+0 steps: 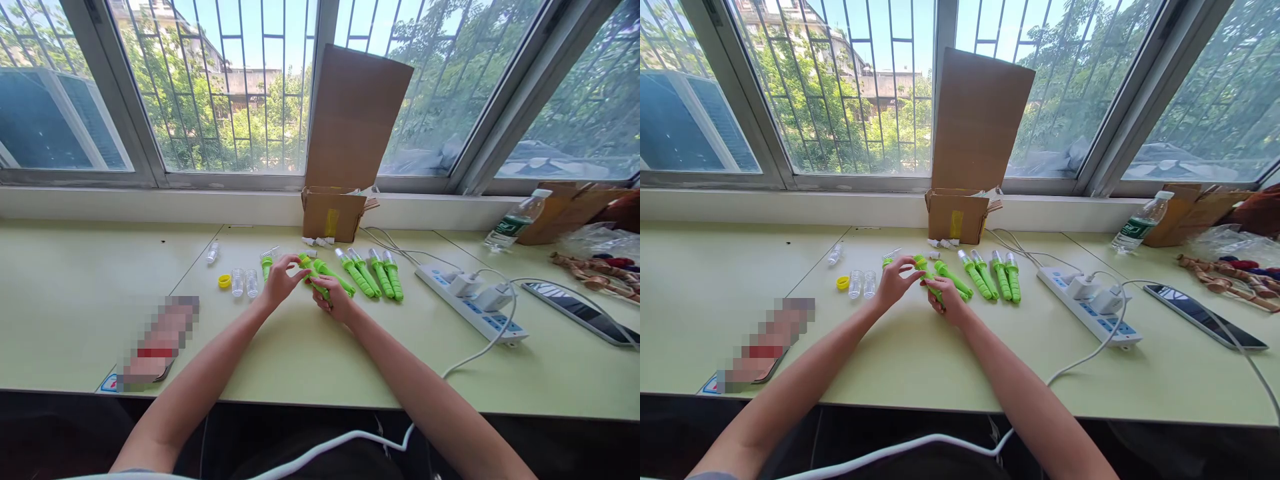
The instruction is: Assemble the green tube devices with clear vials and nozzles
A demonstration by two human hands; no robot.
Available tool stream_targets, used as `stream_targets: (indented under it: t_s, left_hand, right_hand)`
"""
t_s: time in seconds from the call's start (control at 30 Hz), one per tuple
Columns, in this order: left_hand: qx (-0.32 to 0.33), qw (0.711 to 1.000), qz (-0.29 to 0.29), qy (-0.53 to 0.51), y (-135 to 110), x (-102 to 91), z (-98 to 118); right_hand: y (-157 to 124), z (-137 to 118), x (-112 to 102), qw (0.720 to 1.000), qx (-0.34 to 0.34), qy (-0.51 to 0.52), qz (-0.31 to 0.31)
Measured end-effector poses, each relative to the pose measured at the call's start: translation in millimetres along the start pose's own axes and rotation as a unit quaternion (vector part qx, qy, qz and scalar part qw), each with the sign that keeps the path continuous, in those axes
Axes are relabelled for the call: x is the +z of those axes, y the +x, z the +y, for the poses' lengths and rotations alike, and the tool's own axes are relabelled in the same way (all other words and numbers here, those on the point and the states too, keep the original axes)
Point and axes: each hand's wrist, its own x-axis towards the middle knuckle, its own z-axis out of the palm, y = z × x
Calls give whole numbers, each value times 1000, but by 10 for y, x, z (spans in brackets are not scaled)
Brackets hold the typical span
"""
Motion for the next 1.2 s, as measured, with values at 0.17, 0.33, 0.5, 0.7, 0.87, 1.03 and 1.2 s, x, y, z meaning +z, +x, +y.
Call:
stream_targets:
  t_s: [0.17,0.33,0.5,0.7,0.87,1.03,1.2]
  left_hand:
    - [-11,1000,13,6,-35,-32,-41]
    - [-8,999,18,26,-46,-77,-79]
    - [-15,1000,13,16,-36,-49,-73]
    - [-27,999,17,9,-31,-11,-45]
    - [-16,999,24,23,-30,-3,-37]
    - [-2,999,30,45,-33,3,-41]
    - [-1,999,33,33,-19,9,-13]
  right_hand:
    - [0,38,65,996,-31,-80,32]
    - [16,99,146,973,-97,-192,90]
    - [32,108,136,974,-107,-175,95]
    - [4,65,136,981,-103,-141,85]
    - [-24,36,135,988,-79,-108,74]
    - [-29,21,119,993,-63,-80,54]
    - [-29,10,121,997,-43,-50,45]
